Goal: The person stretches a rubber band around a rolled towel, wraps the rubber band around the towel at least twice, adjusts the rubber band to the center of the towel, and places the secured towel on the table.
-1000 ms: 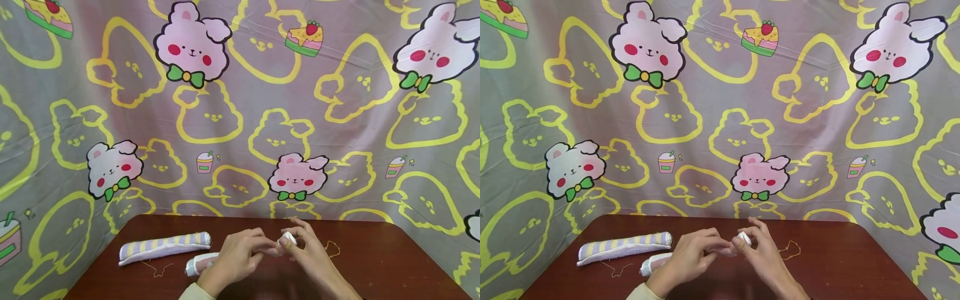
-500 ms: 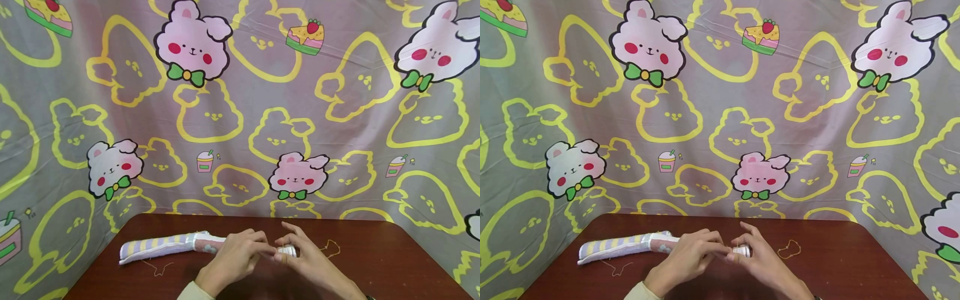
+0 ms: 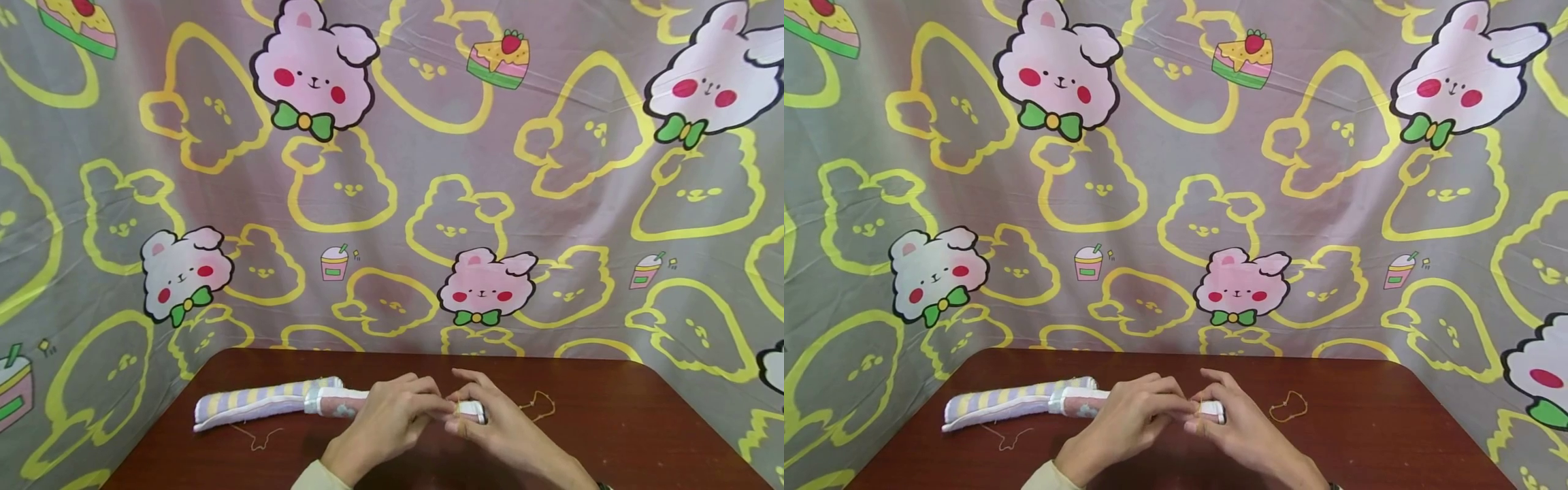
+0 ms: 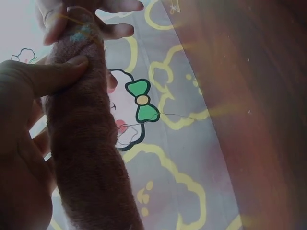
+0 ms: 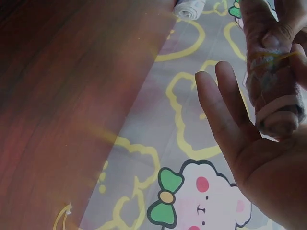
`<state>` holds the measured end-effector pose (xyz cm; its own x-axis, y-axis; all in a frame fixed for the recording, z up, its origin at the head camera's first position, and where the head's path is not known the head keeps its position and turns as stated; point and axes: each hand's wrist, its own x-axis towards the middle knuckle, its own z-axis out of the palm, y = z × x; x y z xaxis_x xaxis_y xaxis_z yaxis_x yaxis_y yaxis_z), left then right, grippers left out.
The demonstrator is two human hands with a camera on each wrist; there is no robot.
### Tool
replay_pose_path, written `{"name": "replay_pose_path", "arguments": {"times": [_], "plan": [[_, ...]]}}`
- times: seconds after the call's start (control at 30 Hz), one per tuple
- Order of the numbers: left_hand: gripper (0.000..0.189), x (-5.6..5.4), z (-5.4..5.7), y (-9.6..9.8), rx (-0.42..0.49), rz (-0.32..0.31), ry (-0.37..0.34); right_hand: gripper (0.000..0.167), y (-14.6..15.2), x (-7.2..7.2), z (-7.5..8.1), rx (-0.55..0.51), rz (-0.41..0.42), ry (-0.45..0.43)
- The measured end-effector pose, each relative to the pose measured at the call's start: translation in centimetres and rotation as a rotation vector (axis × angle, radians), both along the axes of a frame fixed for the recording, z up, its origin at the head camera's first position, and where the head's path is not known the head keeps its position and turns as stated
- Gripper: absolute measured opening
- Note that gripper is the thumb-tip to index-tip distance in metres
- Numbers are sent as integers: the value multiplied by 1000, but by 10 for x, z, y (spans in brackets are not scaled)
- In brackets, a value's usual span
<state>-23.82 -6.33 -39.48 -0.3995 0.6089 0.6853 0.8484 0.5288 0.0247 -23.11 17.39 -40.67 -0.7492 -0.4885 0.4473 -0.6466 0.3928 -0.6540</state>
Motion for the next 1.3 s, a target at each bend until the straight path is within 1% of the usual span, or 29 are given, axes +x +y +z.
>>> {"name": "replay_pose_path", "arguments": {"times": [0.1, 0.17, 0.23, 0.27, 0.33, 0.43, 0.5, 0.57, 0.63, 0.7, 0.77, 0.83, 0.87, 0.93, 1.0, 1.1, 1.17, 1.23, 1.3], "plan": [[23, -1, -1, 1, 56, -22, -11, 13, 1, 1, 3, -11, 2, -25], [25, -1, -2, 2, 102, -43, -35, 11, 2, 1, 5, -25, 14, -48], [25, -3, -3, 2, 166, -63, -77, 12, 4, 1, 7, -43, 43, -71], [26, -3, -3, 1, 206, -78, -109, 16, 5, 0, 8, -62, 73, -97], [30, -5, -3, 0, 295, -121, -204, 24, 8, -1, 10, -120, 145, -178], [35, -8, -3, -2, 441, -233, -392, 33, 12, -4, 12, -210, 230, -292], [37, -10, -3, -3, 520, -288, -502, 34, 14, -6, 13, -247, 241, -315], [35, -11, -4, -3, 580, -307, -587, 34, 14, -8, 13, -255, 204, -292], [32, -13, -4, -3, 636, -279, -616, 34, 13, -8, 11, -252, 148, -244], [28, -13, -4, -1, 698, -222, -648, 29, 9, -7, 9, -250, 95, -176], [25, -11, -2, 2, 779, -169, -705, 23, 5, -6, 8, -245, 67, -83], [24, -9, 0, 6, 862, -118, -774, 17, -1, -5, 6, -214, 41, 61], [25, -7, 1, 8, 898, -96, -810, 18, -3, -4, 6, -196, 30, 134], [26, -5, 2, 12, 959, -71, -869, 25, -7, -2, 6, -146, -8, 291], [26, -3, 2, 15, 991, -54, -903, 33, -9, -1, 7, -97, -54, 432], [26, -1, 1, 19, 1016, -34, -925, 31, -9, 1, 8, -44, -92, 571], [27, 0, 1, 20, 1019, -35, -929, 28, -9, 1, 9, -19, -100, 625], [30, 1, 1, 20, 990, -28, -917, 28, -9, 1, 10, -13, -102, 642], [35, 1, 3, 18, 936, -32, -905, 28, -10, 1, 12, -37, -105, 629]]}}
